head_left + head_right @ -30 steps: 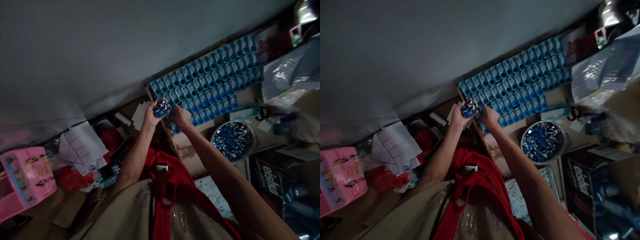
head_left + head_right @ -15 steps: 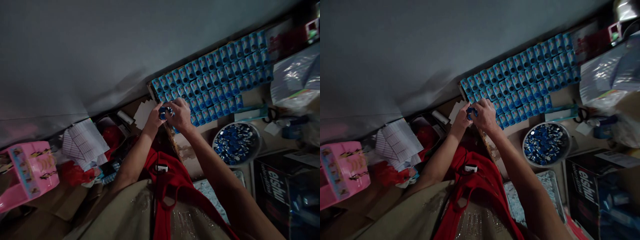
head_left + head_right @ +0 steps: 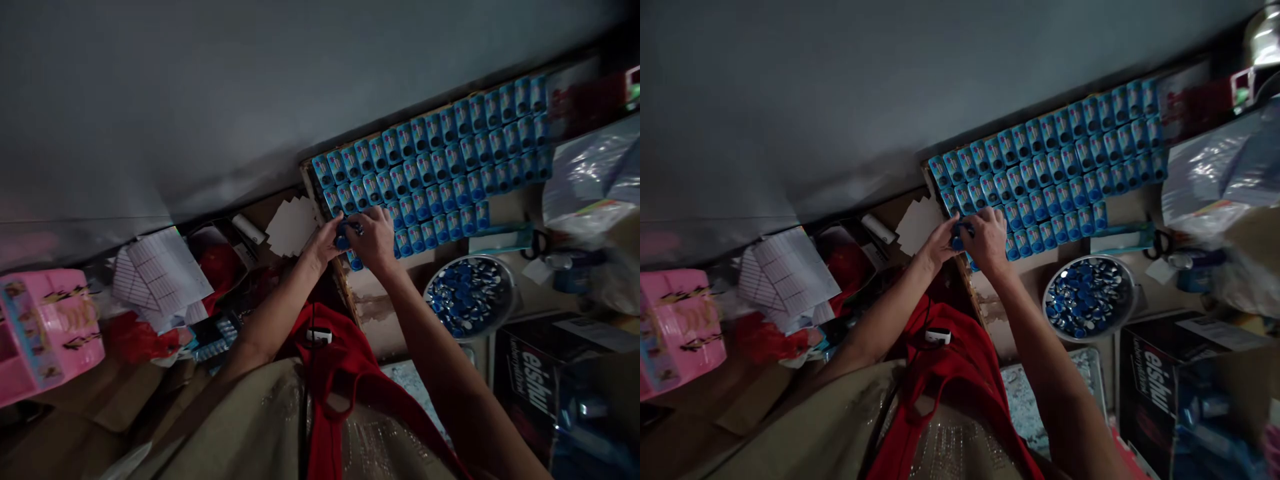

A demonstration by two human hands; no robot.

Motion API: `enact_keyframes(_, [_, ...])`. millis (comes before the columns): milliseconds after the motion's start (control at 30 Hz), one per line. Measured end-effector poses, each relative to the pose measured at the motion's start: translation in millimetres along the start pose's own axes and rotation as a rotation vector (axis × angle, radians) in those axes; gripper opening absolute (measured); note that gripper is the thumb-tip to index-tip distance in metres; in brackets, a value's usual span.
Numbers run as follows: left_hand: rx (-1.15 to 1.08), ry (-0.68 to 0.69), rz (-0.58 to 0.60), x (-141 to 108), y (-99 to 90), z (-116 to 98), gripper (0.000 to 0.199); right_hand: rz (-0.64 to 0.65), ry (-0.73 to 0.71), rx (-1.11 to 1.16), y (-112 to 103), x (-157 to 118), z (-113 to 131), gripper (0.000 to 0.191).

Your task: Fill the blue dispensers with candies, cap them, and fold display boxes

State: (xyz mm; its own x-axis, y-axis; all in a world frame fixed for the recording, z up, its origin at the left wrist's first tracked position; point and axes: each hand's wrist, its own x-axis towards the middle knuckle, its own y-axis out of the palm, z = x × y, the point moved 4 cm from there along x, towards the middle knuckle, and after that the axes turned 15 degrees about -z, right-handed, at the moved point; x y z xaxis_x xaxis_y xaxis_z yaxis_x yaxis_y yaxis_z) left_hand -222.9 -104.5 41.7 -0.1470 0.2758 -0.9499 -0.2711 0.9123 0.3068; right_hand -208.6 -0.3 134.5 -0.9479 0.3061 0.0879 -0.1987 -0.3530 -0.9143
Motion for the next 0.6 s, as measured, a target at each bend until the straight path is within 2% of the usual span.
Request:
enact_keyframes(133, [0.056, -0.010, -0.083, -8.7, 4.8, -3.3, 0.033, 0.050, 0.011, 0.031, 0.8, 8.3, 4.7, 0.012])
enact_keyframes(233, [0.022, 0.009, -0.079, -19.7, 0.2, -5.5, 0.030, 0.036, 0.100, 0.139, 3.4, 19.5, 6.4, 0.017])
enact_keyframes(333, [-0.002, -0.023, -0.018, -32.7, -17.4, -12.1, 0.032, 0.098, 0.167, 0.094, 13.6, 36.7, 7.9, 0.021])
enact_keyframes(467, [-0.042, -0.026, 0.000, -43.9, -47.5, -32.4, 0.038, 0.248, 0.088, -0.143, 28.9, 53.5, 15.2, 0.023])
enact_keyframes(600, [-0.095, 0.004, -0.004, -45.6, -58.0, -49.5, 0.040, 0.255, 0.028, -0.240, 34.1, 55.7, 22.1, 0.027])
